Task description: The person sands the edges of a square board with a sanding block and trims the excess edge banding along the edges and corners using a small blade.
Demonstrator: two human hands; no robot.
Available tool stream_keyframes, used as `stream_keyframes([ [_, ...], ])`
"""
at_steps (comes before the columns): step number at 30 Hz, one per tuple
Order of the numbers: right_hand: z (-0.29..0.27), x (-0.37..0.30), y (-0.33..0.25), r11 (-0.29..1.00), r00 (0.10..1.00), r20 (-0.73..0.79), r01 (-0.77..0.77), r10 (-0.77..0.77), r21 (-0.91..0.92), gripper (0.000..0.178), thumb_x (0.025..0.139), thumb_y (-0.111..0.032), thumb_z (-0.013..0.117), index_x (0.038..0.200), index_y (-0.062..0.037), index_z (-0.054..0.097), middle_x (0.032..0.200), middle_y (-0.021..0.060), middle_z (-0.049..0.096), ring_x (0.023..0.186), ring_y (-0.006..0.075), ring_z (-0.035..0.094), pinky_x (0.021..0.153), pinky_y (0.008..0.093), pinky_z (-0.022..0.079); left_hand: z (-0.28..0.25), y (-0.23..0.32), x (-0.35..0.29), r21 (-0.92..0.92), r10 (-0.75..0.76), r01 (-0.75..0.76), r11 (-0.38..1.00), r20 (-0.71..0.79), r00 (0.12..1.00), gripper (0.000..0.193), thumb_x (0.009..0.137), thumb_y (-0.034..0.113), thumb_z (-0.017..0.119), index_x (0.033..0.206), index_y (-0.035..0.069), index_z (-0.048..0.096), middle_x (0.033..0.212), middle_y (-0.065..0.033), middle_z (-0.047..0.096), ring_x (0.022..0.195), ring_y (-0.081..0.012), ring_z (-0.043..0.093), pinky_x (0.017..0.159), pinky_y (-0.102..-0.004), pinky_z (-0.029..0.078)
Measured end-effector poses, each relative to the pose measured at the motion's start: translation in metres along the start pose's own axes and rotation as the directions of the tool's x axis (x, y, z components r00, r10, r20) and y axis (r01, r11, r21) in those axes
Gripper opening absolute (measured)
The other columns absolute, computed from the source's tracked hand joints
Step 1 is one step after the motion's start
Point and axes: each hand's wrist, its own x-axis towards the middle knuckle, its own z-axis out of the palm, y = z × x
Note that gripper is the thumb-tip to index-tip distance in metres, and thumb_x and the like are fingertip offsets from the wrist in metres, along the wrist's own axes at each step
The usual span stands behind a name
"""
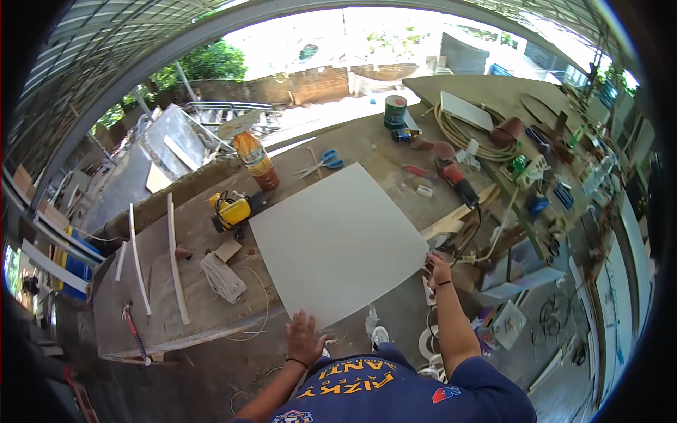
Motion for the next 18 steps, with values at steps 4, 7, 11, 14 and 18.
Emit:
stream_keyframes([
  [4, -0.004, 0.015, -0.008, 0.999, 0.998, 0.054, -0.026, 0.024, 0.038, 0.006, 0.091, -0.017, 0.057, 0.097, -0.0140, 0.058, 0.085, 0.0011, 0.060, 0.085, 0.0204, 0.060, 0.074, 0.0423, 0.051, 0.014, 0.028, 0.010, -0.005, -0.228, 0.229, 0.973, 0.082, 0.970, 0.089, 0.072, 0.044, 0.072, 0.145, 0.011, 0.033, 0.155, -0.0212, 0.018, 0.144, -0.0392, 0.015, 0.107, -0.0615, 0.024],
  [7, -0.014, 0.032, -0.007, 0.993, 0.996, 0.082, -0.032, 0.023, 0.111, 0.007, 0.092, -0.015, 0.056, 0.094, -0.0101, 0.059, 0.085, 0.0034, 0.062, 0.084, 0.0224, 0.063, 0.074, 0.0430, 0.053, 0.035, 0.028, 0.015, -0.092, -0.448, 0.441, 0.893, -0.066, 0.892, 0.100, 0.069, 0.045, 0.074, 0.148, 0.010, 0.025, 0.155, -0.0238, 0.009, 0.144, -0.0421, 0.010, 0.108, -0.0617, 0.023],
  [11, -0.018, 0.039, -0.015, 0.991, 0.986, 0.166, -0.032, 0.010, 0.127, 0.011, 0.093, -0.013, 0.053, 0.093, -0.0044, 0.059, 0.087, 0.0080, 0.065, 0.083, 0.0258, 0.065, 0.076, 0.0443, 0.056, 0.030, 0.035, 0.025, 0.112, -0.465, 0.460, 0.881, 0.015, 0.885, 0.116, 0.067, 0.054, 0.074, 0.150, 0.003, 0.011, 0.155, -0.0279, 0.002, 0.142, -0.0484, 0.006, 0.112, -0.0561, 0.019],
  [14, 0.029, -0.021, -0.066, 0.991, 0.986, 0.164, -0.006, -0.016, 0.132, 0.005, 0.091, -0.009, 0.055, 0.092, -0.0059, 0.059, 0.085, 0.0059, 0.063, 0.080, 0.0213, 0.064, 0.074, 0.0410, 0.056, 0.014, 0.038, 0.024, 0.121, -0.545, 0.532, 0.838, 0.145, 0.826, 0.120, 0.069, 0.057, 0.071, 0.150, 0.002, 0.003, 0.155, -0.0273, -0.002, 0.143, -0.0472, 0.004, 0.111, -0.0608, 0.016],
  [18, 0.060, -0.085, -0.119, 0.977, 0.924, 0.356, 0.076, -0.144, 0.198, 0.004, 0.091, -0.007, 0.056, 0.092, -0.0093, 0.058, 0.089, 0.0045, 0.064, 0.084, 0.0198, 0.065, 0.077, 0.0438, 0.056, 0.012, 0.042, 0.022, 0.077, -0.562, 0.557, 0.827, 0.091, 0.822, 0.113, 0.073, 0.056, 0.069, 0.151, 0.004, 0.006, 0.156, -0.0261, 0.000, 0.145, -0.0434, 0.001, 0.108, -0.0663, 0.015],
])
